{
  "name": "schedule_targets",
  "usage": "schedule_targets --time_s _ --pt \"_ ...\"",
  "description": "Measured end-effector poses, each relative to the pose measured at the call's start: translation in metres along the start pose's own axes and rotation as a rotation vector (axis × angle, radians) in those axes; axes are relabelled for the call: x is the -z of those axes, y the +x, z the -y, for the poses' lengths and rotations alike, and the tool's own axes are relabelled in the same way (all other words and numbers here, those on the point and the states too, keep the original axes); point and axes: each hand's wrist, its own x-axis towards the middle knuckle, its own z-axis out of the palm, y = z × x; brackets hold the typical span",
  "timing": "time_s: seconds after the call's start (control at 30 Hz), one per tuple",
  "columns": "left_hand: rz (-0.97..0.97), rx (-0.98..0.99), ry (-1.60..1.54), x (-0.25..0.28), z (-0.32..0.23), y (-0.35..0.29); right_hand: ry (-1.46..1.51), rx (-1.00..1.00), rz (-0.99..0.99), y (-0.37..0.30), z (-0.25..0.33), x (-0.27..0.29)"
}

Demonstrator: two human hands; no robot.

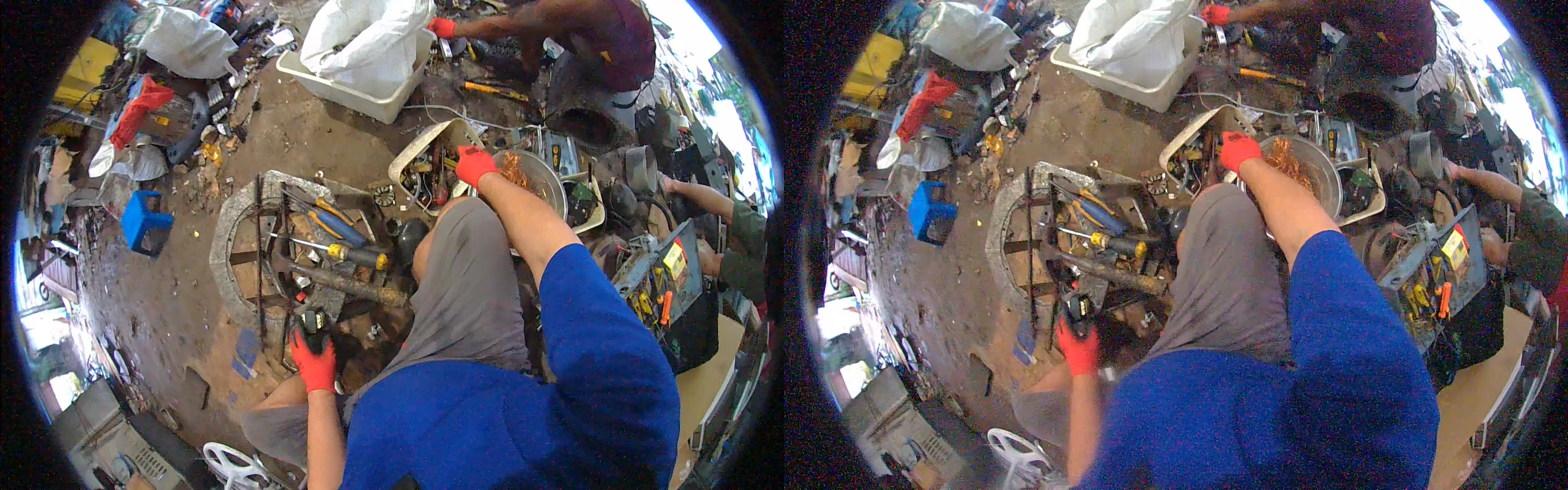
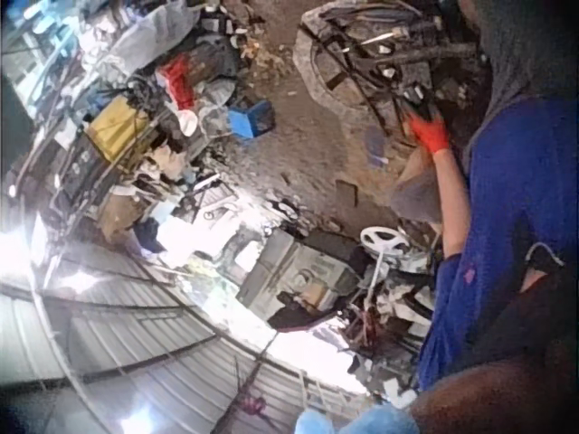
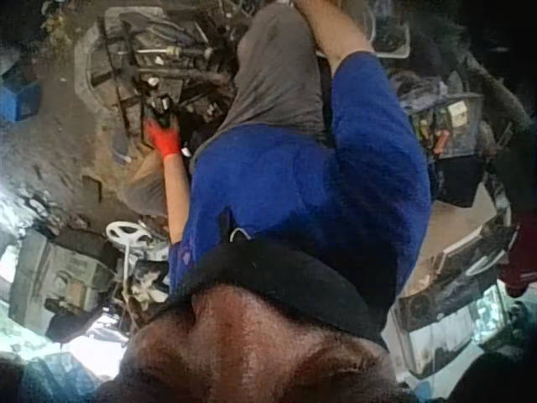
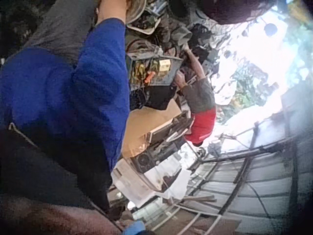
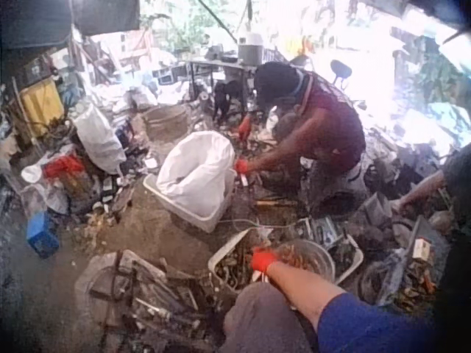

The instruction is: The person sits on the ground and uses a hammer and chisel to break apart a metal object. They then use pliers to remove small pieces and examine the components.

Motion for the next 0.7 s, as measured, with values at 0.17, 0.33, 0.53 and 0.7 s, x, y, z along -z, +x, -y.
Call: schedule_targets --time_s 0.17,0.33,0.53,0.7 --pt "-0.029 0.021 -0.007 -0.005 0.004 0.006 -0.187 -0.028 -0.15 0.064 -0.072 -0.011" --pt "-0.07 0.042 -0.106 0.0 -0.01 0.006 -0.391 -0.116 0.363 0.09 -0.085 0.043" --pt "-0.037 0.06 -0.155 0.012 -0.009 0.017 -0.457 0.027 0.613 0.148 -0.196 -0.012" --pt "-0.039 0.128 -0.327 0.012 -0.021 0.011 -0.575 0.072 0.568 0.147 -0.153 -0.012"
